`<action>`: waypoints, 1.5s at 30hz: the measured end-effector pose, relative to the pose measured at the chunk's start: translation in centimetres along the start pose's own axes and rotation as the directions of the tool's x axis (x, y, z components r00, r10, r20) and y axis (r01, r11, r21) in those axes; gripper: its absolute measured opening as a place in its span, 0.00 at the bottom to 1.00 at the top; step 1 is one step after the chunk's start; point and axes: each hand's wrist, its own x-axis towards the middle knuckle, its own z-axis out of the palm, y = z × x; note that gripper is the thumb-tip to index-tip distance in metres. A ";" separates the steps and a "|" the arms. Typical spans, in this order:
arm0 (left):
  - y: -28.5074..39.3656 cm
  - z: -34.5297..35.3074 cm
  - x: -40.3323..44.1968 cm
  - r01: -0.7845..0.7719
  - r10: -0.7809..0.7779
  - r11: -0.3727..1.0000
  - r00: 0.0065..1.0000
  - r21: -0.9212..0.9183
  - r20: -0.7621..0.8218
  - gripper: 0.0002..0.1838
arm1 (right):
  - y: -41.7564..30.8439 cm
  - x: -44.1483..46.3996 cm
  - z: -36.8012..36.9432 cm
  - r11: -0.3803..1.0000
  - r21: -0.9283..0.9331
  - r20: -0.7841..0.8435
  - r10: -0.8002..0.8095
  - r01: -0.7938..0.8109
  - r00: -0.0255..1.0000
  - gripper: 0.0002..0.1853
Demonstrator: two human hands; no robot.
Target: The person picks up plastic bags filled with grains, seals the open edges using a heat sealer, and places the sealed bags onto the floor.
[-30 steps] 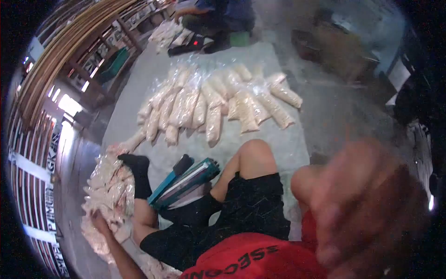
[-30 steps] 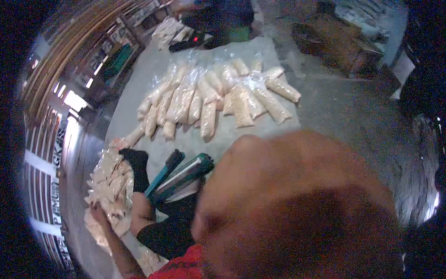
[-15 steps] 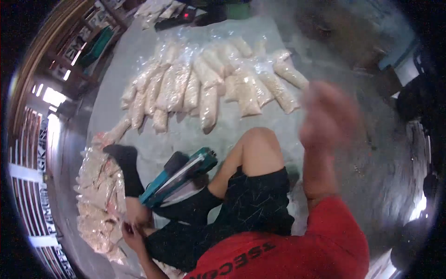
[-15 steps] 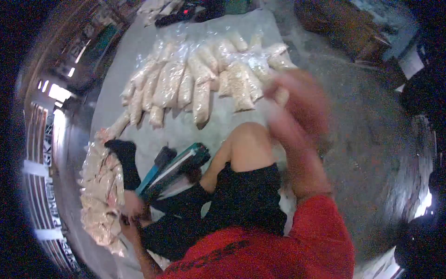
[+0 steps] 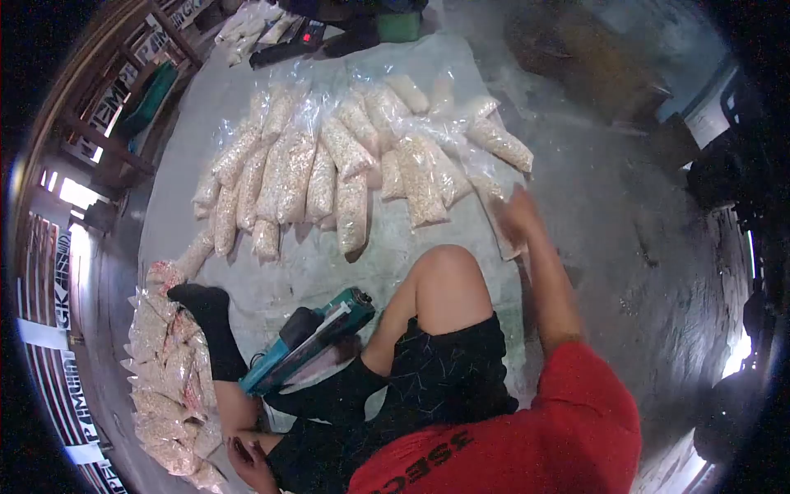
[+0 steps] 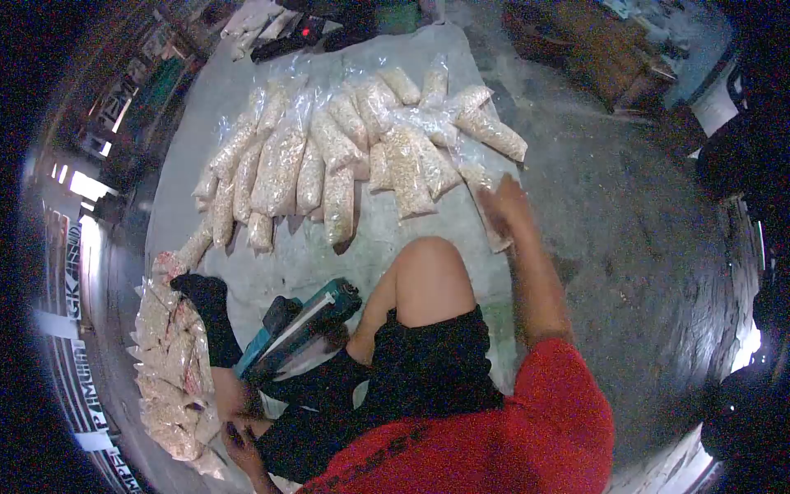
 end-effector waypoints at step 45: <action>16.3 5.5 -5.2 -0.055 0.305 0.556 0.942 -0.829 0.142 0.07 | -20.2 -40.9 0.9 0.423 0.845 0.143 -0.767 0.326 0.626 0.06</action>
